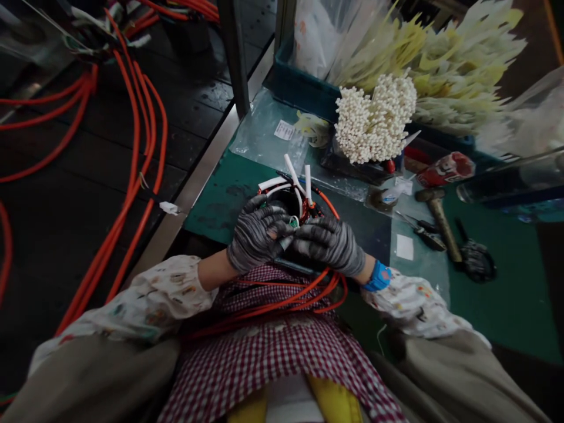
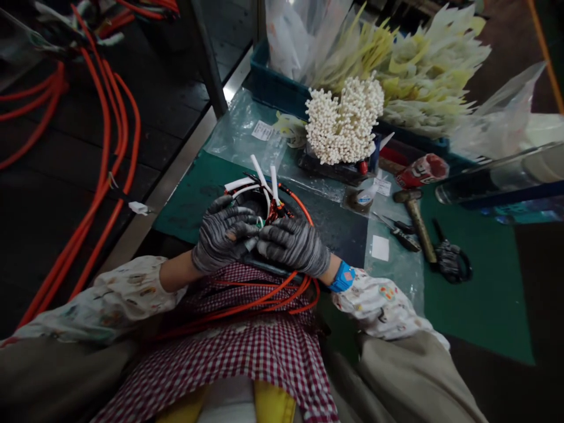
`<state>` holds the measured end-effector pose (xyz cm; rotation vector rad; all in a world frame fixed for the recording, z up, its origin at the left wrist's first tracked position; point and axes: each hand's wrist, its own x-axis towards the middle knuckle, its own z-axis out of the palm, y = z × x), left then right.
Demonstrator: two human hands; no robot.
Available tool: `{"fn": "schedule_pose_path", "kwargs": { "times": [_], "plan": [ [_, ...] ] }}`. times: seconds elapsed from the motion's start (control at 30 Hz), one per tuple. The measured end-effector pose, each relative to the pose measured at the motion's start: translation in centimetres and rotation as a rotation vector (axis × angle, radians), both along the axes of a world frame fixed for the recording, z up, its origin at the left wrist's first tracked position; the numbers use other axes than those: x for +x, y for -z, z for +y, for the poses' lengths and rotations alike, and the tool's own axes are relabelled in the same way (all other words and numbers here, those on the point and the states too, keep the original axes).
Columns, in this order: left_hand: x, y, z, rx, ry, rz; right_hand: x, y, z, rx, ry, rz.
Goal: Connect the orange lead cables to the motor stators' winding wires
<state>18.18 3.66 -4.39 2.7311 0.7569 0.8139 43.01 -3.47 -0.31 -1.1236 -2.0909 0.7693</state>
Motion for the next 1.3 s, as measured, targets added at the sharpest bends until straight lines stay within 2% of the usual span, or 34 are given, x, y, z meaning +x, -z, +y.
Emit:
{"fn": "schedule_pose_path", "kwargs": {
  "times": [0.07, 0.13, 0.23, 0.33, 0.43, 0.5, 0.57, 0.63, 0.73, 0.87, 0.93, 1.0, 1.07, 1.17, 1.23, 1.3],
  "plan": [
    [0.1, 0.1, 0.0, 0.013, 0.014, -0.026, -0.6, -0.2, 0.3, 0.003, -0.088, 0.026],
    [0.2, 0.1, 0.2, 0.038, 0.016, -0.041, -1.6, -0.2, 1.5, 0.018, -0.055, 0.066],
    [0.1, 0.0, 0.7, 0.067, 0.038, -0.007, -3.2, -0.2, 4.3, 0.08, 0.141, 0.094],
    [-0.5, -0.6, 1.3, 0.088, 0.097, 0.063, -3.3, -0.6, 6.3, 0.142, 0.276, 0.067],
    [-1.8, -2.0, 2.0, 0.198, 0.117, 0.122, -2.0, -1.1, 6.4, 0.215, 0.456, 0.019],
    [-2.9, -3.2, 2.6, 0.279, 0.133, 0.142, -1.0, -0.8, 6.2, 0.2, 0.52, -0.041],
    [-3.7, -4.6, 3.2, 0.317, 0.184, 0.175, -0.4, -0.1, 6.3, 0.118, 0.478, -0.177],
    [-4.3, -5.9, 4.0, 0.353, 0.276, 0.224, -0.3, 0.5, 7.2, 0.054, 0.372, -0.328],
    [-4.6, -7.4, 5.1, 0.45, 0.359, 0.273, -0.4, 0.5, 9.9, 0.074, 0.185, -0.422],
    [-5.1, -7.7, 5.3, 0.478, 0.367, 0.3, -0.6, -0.4, 13.7, 0.072, -0.142, -0.386],
    [-5.6, -7.1, 4.8, 0.459, 0.323, 0.279, -0.5, -0.6, 14.4, 0.037, -0.2, -0.32],
    [-6.0, -6.0, 4.2, 0.483, 0.254, 0.225, 0.1, -0.9, 13.7, 0.061, -0.083, -0.273],
    [-6.2, -4.8, 3.8, 0.484, 0.196, 0.175, 1.6, -1.4, 12.3, 0.166, 0.171, -0.291],
    [-5.9, -3.0, 4.0, 0.39, 0.174, 0.146, 4.5, -2.8, 10.9, 0.296, 0.555, -0.382],
    [-5.6, -2.0, 4.7, 0.363, 0.187, 0.13, 5.8, -3.6, 11.3, 0.287, 0.711, -0.49],
    [-5.4, -1.2, 5.5, 0.362, 0.215, 0.1, 6.0, -4.1, 12.4, 0.244, 0.794, -0.651]
  ]
}}
